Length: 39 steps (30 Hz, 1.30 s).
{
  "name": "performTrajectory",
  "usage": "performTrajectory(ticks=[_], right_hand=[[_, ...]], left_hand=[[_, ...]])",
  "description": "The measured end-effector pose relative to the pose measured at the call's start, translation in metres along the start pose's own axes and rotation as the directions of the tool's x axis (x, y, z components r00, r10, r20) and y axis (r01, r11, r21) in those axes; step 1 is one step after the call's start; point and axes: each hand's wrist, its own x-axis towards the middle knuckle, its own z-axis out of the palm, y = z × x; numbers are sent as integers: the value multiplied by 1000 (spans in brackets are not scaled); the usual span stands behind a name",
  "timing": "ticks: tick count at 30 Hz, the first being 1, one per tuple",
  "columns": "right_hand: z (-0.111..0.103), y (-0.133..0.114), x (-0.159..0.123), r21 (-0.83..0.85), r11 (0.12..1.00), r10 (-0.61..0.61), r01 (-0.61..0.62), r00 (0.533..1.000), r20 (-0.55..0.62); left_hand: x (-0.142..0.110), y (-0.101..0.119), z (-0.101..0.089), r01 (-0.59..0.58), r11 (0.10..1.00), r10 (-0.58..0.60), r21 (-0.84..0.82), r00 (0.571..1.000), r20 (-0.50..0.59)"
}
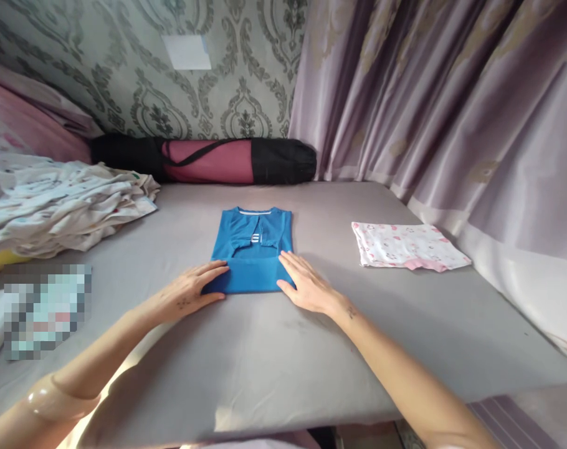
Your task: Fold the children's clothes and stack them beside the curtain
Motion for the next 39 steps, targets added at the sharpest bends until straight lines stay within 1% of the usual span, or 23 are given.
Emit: performTrajectory(ticks=[3, 5, 7, 9, 11, 12, 14, 16, 18, 19, 20, 22, 24, 26, 29, 32, 36, 39], right_hand=[[0, 3, -9, 7, 1000, 4, -5, 998, 69], [0, 5, -10, 20, 1000, 2, -4, 996, 88], [0, 6, -9, 29, 1000, -7, 5, 997, 70], [0, 4, -9, 7, 1000, -30, 30, 999, 29], [1, 2, -9, -38, 998, -58, 58, 998, -9], [1, 0, -9, -57, 996, -70, 69, 997, -21], [3, -1, -9, -71, 994, -85, 83, 996, -32], [6, 1, -8, -72, 994, -92, 88, 994, -54], [9, 6, -4, -84, 991, -109, 101, 990, -90], [11, 9, -2, -95, 989, -124, 114, 987, -106], [13, 12, 0, -108, 986, -141, 128, 983, -119], [16, 18, 3, -127, 980, -168, 152, 977, -132], [18, 22, 4, -127, 978, -180, 163, 974, -137], [17, 24, 5, -108, 980, -178, 164, 975, -133], [12, 23, 6, -66, 985, -169, 162, 978, -119], [8, 21, 7, -26, 988, -156, 154, 981, -116], [7, 20, 6, -51, 985, -170, 165, 979, -115], [5, 19, 1, -94, 978, -200, 188, 971, -132]], left_hand=[[-4, -6, 0, -36, 999, 35, -13, 999, -13], [-4, -8, 0, -89, 996, 89, 10, 995, -35], [-2, -6, 1, -155, 987, 158, 45, 985, -66], [-1, -2, 1, -213, 974, 220, 76, 970, -106], [0, 1, 1, -235, 969, 244, 81, 960, -140], [0, 3, 2, -223, 972, 231, 66, 961, -154], [2, 5, 2, -148, 989, 147, 6, 973, -175], [5, 6, 1, -17, 997, 3, -78, 985, -174], [8, 5, -1, 107, 983, -129, -151, 980, -149], [9, 4, -2, 137, 974, -162, -178, 978, -130], [10, 3, -3, 140, 971, -165, -197, 979, -117], [11, 1, -4, 64, 979, -87, -195, 989, -115], [10, -1, -3, -47, 988, 30, -144, 992, -121], [8, -3, 0, -113, 991, 103, -77, 987, -122], [4, -6, 6, -137, 991, 135, -12, 985, -109], [5, -11, 9, -146, 989, 146, 2, 984, -103], [6, -14, 3, -173, 984, 166, -42, 976, -139], [2, -10, -4, -218, 974, 202, -68, 962, -183]])
